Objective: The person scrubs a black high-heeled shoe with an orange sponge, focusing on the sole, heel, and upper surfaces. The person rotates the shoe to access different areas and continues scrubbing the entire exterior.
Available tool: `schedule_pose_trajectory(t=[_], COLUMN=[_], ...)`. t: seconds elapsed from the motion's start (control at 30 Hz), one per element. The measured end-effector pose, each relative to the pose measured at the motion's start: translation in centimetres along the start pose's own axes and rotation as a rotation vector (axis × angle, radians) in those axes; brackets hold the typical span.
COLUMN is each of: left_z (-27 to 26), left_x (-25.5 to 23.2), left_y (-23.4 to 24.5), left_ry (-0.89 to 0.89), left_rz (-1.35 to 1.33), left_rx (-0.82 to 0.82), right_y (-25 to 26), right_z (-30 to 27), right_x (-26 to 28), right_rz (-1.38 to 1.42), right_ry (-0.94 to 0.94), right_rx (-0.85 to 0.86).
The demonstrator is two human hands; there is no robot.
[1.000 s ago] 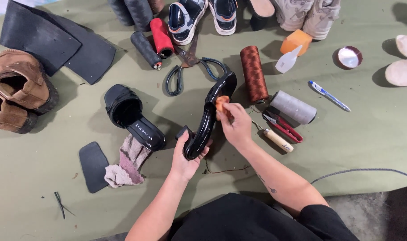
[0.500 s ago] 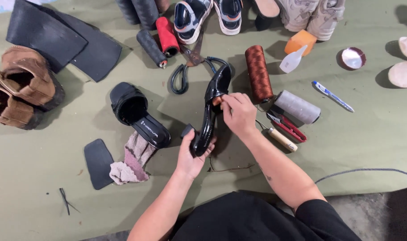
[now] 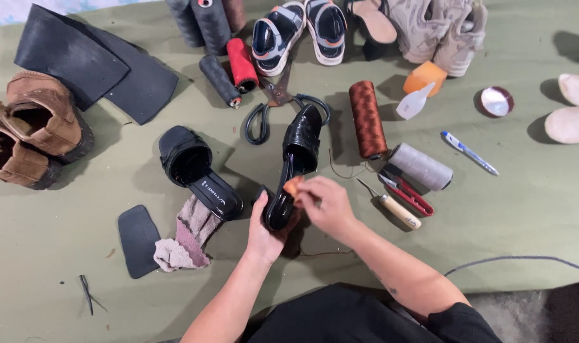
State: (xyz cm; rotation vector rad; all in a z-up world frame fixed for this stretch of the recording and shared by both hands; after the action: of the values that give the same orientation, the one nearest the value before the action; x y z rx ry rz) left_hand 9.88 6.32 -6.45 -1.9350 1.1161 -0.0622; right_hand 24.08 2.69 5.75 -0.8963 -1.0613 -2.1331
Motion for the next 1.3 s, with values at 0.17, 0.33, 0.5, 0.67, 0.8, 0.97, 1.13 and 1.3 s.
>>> schedule_pose_trajectory(t=[0.17,0.33,0.5,0.67,0.8,0.97,1.13,1.3], left_z=[-2.5,-1.9,-1.3,-2.5,-4.1,-3.3,-1.5,-2.7], left_x=[-0.6,0.4,0.0,-0.5,-1.1,0.0,0.2,-0.2], left_y=[-2.2,-0.9,-0.5,-1.8,-3.8,-2.6,-0.4,-1.1], left_ry=[-0.028,-0.023,-0.054,-0.048,-0.028,0.139,-0.059,-0.047], left_rz=[0.035,-0.016,0.004,0.045,0.049,0.050,0.019,0.008], left_rx=[0.014,-0.046,-0.047,-0.006,0.107,0.155,-0.048,-0.095], right_y=[0.0,-2.0,0.5,-1.4,-2.5,-4.1,-0.7,-3.0], right_z=[2.0,-2.3,1.6,1.9,-1.8,-5.7,0.6,-2.0], right_x=[-1.1,-0.7,6.2,-0.8,3.0,5.0,-0.1,-0.9], right_rz=[0.115,0.100,0.088,0.006,0.045,0.124,-0.048,0.014], right_ry=[-0.230,-0.276,-0.052,-0.108,-0.179,0.093,0.128,-0.057], right_rx=[-0.043,-0.044,-0.012,-0.098,0.099,0.303,-0.088,-0.076])
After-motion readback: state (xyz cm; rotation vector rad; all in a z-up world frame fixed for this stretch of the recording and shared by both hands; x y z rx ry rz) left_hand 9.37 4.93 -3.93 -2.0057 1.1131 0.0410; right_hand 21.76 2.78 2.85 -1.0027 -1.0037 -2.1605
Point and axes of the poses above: each hand's wrist, its own z-axis towards the middle knuckle, its own y-axis out of the back of the hand, x = y × z, the point moved 7 cm from there along z, towards the middle knuckle, and after that the axes turned 7 degrees about -y, right-handed, at the moved point
